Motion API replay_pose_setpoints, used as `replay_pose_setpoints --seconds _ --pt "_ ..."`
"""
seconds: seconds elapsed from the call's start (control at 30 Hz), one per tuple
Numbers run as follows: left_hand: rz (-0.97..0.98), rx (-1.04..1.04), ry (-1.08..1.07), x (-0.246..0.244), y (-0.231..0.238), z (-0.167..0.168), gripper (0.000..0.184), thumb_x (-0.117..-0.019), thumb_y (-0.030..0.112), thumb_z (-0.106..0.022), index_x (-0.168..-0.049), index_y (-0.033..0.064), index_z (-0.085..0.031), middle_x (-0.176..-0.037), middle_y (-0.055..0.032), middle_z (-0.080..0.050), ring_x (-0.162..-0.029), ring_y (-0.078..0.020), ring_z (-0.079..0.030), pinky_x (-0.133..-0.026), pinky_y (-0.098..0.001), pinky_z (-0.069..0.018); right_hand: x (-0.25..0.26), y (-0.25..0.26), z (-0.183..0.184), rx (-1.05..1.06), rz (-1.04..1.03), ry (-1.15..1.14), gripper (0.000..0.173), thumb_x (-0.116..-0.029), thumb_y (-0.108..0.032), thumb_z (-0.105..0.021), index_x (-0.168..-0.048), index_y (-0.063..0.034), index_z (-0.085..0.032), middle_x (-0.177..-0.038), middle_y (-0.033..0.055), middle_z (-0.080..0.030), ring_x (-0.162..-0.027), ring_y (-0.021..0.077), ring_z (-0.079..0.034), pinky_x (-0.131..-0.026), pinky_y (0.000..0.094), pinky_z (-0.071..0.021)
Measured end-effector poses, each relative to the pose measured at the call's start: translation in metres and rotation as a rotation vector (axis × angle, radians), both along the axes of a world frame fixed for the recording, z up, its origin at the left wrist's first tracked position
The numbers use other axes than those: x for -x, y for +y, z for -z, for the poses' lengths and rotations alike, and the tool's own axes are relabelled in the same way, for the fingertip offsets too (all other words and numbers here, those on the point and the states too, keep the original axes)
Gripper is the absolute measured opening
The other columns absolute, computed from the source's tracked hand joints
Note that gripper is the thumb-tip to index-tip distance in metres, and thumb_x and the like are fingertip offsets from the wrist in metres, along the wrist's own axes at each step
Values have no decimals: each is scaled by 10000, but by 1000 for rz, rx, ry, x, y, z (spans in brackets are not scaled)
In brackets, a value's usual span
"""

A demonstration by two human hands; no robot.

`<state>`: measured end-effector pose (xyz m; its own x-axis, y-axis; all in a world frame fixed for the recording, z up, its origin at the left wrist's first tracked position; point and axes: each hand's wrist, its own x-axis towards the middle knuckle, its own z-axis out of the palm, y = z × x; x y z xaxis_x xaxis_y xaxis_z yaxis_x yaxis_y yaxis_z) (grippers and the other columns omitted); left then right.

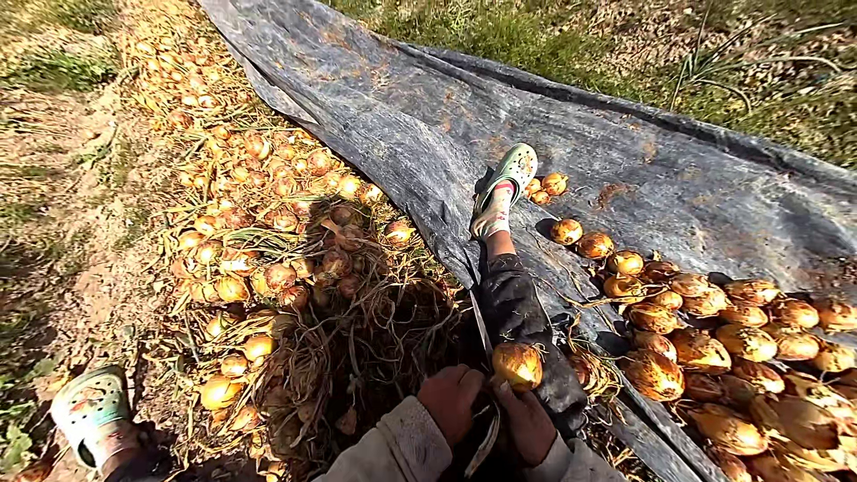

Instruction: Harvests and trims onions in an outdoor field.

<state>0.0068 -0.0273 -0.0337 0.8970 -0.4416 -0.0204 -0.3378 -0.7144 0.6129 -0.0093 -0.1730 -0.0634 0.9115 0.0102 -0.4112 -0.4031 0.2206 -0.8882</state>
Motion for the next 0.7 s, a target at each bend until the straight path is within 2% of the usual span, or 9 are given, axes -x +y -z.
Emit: replay_pose_setpoints --seconds 0.07,0.1,0.17,0.27,0.33,0.37,0.47,0.53,0.7 --pt "-7 130 -334 -29 -25 0 157 -863 -54 -652 -985 -28 -747 -959 -225 -743 -884 -378 -756 -739 -497 -633 -16 -17 -8 33 124 -199 254 -993 -387 -552 -909 -158 -623 -599 -108 -611 -449 -5 -545 -421 185 -483" --pt "-30 188 -405 -47 -37 -3 110 -856 -45 -669 -934 -24 -742 -899 -211 -733 -826 -362 -750 -687 -488 -627 -25 -26 -17 44 176 -267 296 -1022 -393 -465 -865 -179 -595 -535 -112 -576 -388 -3 -504 -367 181 -444" --pt "-118 157 -149 -83 -48 -18 170 -947 -39 -587 -1049 -61 -721 -1027 -242 -720 -965 -390 -719 -837 -549 -583 -42 -49 -40 127 236 -381 473 -1091 -382 -208 -772 -213 -515 -467 -120 -513 -346 5 -470 -338 186 -416" --pt "-221 -93 223 -130 -38 -10 356 -1025 70 -537 -1368 6 -612 -1354 -216 -634 -1292 -378 -589 -1083 -548 -464 -59 -79 -56 175 275 -468 546 -1100 -415 -97 -812 -196 -506 -484 -107 -530 -359 24 -501 -350 192 -450" --pt "-213 -248 345 -142 -27 17 588 -976 144 -635 -1533 73 -459 -1517 -198 -505 -1409 -392 -466 -1112 -592 -407 -58 -85 -49 64 212 -389 628 -1079 -478 -24 -823 -181 -515 -482 -78 -548 -362 42 -520 -359 198 -461" --pt "-222 -297 354 -144 -21 34 637 -939 137 -669 -1535 71 -455 -1536 -194 -484 -1422 -396 -450 -1107 -598 -410 -53 -80 -41 -22 177 -310 662 -1063 -523 -8 -808 -176 -511 -482 -62 -549 -357 52 -521 -355 203 -462" --pt "-187 -394 370 -154 -8 71 548 -936 41 -659 -1464 -5 -518 -1560 -200 -451 -1446 -386 -428 -1145 -553 -405 -27 -49 -19 -273 66 21 715 -1030 -577 5 -804 -141 -515 -501 -37 -541 -369 62 -510 -365 199 -446" --pt "-129 -423 326 -168 -2 88 498 -954 4 -621 -1442 -33 -532 -1555 -212 -456 -1457 -377 -418 -1185 -524 -362 -15 -26 -2 -328 6 190 683 -1058 -497 20 -812 -144 -511 -512 -52 -534 -381 41 -491 -376 181 -419" --pt "-39 -583 338 -205 1 100 592 -1007 55 -576 -1572 105 -407 -1662 -142 -334 -1554 -394 -239 -1213 -628 -225 -21 -13 4 -279 -123 302 654 -1072 -450 33 -871 -119 -494 -524 -38 -534 -403 55 -500 -403 190 -425"
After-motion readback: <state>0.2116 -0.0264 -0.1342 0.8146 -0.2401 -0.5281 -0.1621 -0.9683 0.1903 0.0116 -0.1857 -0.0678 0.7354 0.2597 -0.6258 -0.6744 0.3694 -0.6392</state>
